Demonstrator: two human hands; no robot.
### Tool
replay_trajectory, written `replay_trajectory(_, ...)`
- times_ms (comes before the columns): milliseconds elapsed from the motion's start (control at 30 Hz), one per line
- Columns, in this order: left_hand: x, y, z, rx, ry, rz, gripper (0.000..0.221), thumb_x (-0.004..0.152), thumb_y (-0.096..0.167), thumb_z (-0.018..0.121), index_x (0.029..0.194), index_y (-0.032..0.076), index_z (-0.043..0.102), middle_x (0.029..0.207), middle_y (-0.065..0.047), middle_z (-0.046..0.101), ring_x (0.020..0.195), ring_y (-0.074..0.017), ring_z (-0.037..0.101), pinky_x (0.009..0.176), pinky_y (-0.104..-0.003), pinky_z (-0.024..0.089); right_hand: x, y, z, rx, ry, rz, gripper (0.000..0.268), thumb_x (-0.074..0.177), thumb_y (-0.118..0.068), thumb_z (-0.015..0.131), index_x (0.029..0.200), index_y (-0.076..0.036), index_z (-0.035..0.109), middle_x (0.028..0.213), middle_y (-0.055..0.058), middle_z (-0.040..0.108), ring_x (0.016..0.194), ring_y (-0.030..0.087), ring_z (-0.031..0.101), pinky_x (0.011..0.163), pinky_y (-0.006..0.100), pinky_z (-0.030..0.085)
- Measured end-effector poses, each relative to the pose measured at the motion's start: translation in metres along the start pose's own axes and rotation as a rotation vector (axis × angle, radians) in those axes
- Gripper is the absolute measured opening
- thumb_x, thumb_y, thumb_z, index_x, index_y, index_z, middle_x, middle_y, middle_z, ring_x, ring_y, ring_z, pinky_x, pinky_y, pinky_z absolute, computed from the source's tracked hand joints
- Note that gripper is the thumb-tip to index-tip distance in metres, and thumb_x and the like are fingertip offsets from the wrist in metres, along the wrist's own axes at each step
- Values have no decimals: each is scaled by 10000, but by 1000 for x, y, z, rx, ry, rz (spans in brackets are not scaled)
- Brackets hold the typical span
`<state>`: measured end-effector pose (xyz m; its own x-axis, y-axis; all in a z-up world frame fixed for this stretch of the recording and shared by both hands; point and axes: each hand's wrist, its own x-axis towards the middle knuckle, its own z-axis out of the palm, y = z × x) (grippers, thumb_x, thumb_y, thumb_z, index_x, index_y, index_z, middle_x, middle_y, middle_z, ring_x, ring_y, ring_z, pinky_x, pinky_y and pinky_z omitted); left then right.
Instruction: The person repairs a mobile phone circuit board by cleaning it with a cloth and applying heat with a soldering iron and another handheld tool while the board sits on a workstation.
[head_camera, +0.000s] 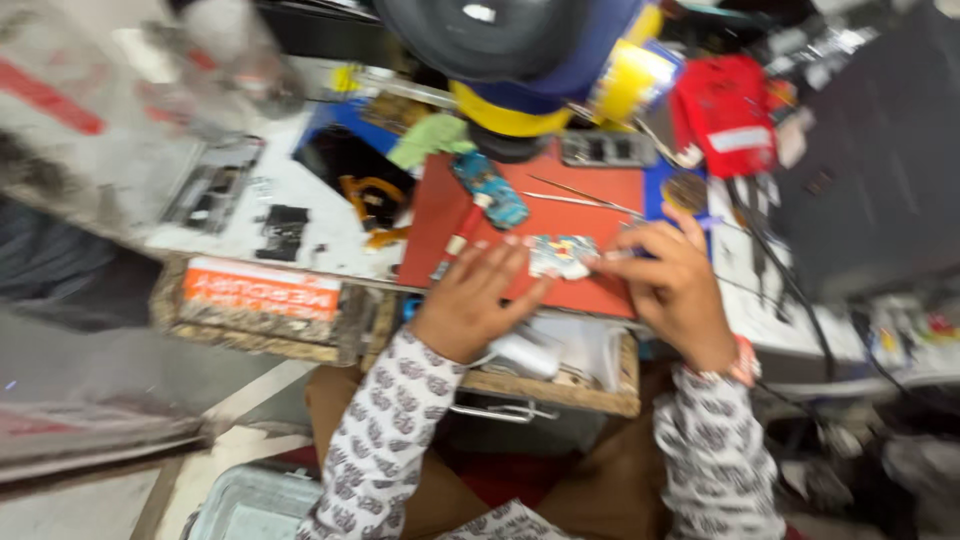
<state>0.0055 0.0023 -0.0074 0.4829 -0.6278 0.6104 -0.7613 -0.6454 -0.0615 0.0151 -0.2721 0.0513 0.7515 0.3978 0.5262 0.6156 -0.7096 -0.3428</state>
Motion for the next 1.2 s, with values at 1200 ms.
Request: replay_trajectory(1200, 8, 3, -10, 68, -16, -24, 418, 1027, 186, 531, 1444, 209, 552, 1501, -161, 553, 1370, -286, 556, 1150, -484, 421, 4, -5, -3, -16, 16, 15, 360, 865, 59, 658, 1008, -228, 822, 962, -20, 683, 994, 192, 659, 1213, 508, 341)
